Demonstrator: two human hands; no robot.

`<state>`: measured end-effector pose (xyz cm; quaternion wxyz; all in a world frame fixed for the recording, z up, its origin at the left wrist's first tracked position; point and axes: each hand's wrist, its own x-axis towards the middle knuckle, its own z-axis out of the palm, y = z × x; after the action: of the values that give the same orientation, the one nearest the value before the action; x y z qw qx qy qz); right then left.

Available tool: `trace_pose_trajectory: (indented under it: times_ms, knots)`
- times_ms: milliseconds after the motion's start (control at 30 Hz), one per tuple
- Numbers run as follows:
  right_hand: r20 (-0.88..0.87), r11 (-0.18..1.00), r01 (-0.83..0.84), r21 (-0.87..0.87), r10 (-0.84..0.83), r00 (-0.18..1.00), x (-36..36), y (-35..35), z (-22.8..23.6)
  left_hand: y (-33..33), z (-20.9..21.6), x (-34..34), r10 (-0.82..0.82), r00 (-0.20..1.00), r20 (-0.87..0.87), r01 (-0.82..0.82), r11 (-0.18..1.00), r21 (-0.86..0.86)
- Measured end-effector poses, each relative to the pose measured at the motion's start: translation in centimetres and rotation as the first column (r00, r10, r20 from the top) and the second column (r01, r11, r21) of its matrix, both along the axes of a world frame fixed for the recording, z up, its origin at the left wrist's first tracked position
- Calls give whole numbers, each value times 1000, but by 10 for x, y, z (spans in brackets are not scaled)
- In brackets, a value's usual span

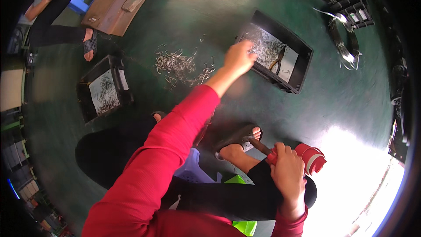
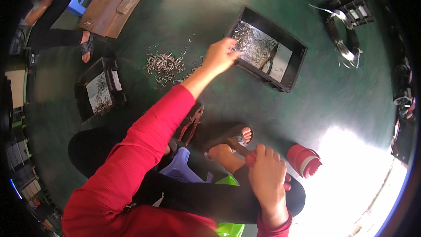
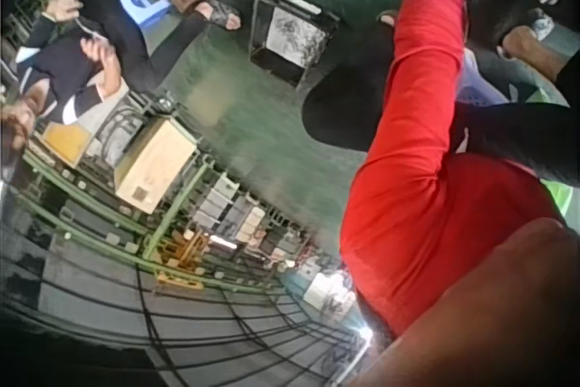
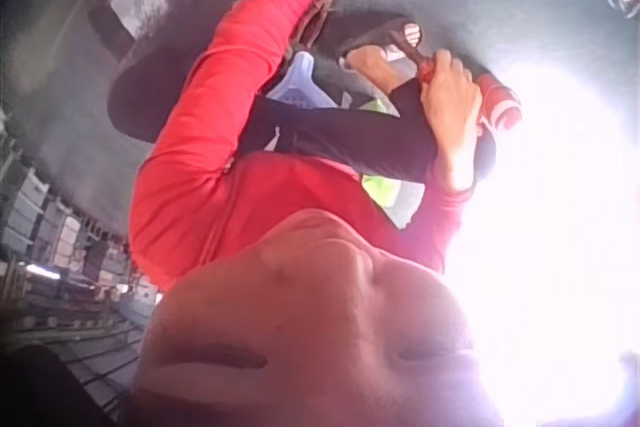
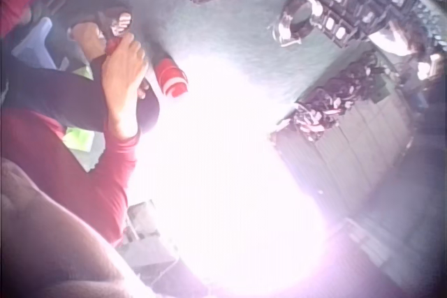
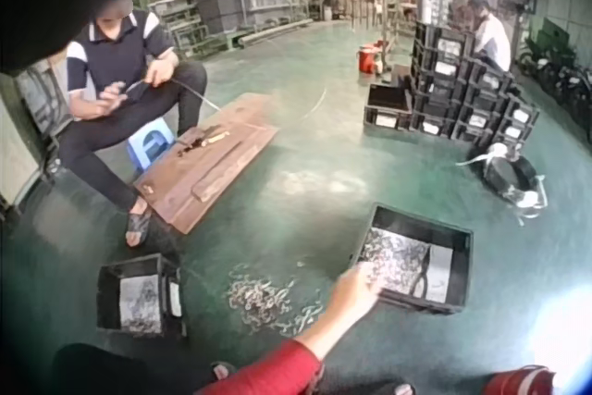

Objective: The person sits on a low stool and repeatedly picks up short metal wire pieces from a pile on the floor, bends each into a hook shape using red-handled pliers, and places the finished hooks into a black plastic bin. Another person works nearby on a separate task.

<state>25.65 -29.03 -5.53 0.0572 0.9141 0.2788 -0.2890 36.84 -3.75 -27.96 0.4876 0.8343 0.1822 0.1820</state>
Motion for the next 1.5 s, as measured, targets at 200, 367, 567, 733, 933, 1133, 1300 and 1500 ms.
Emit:
trace_pose_trajectory:
  times_ms: [200, 367, 567, 733, 933, 1133, 1300, 1500]
  knots:
    - [-32, 998, -61, 5, 61, 998, 7, 10, -1, 119, -125, -79, 311, 876, -368, -170, 914, 367]
    - [-127, 997, -70, -25, 66, 990, 15, 28, 6, 159, -159, -61, 379, 909, -173, -247, 824, 510]
    - [-107, 992, -85, -89, 76, 991, 25, 39, 2, 161, -162, -13, 446, 836, -320, -276, 846, 456]
    - [-195, 978, 151, 145, -122, 973, 29, 33, -10, 146, -103, -8, 216, 962, -168, -217, 976, 13]
    - [-576, 543, 726, 422, -457, 677, 35, 27, 0, 68, 58, -55, -272, 958, 96, 287, 933, -217]
    - [-619, 242, 724, 645, -390, 682, 32, 32, 15, 11, 184, -114, -575, 817, 55, 577, 815, -60]
    - [-609, 252, 687, 682, -324, 724, 16, 29, 30, -13, 225, -146, -576, 806, 137, 546, 813, 203]
    - [-480, 232, 511, 828, -179, 859, 3, 32, 34, -17, 241, -175, -541, 824, 166, 540, 840, 57]
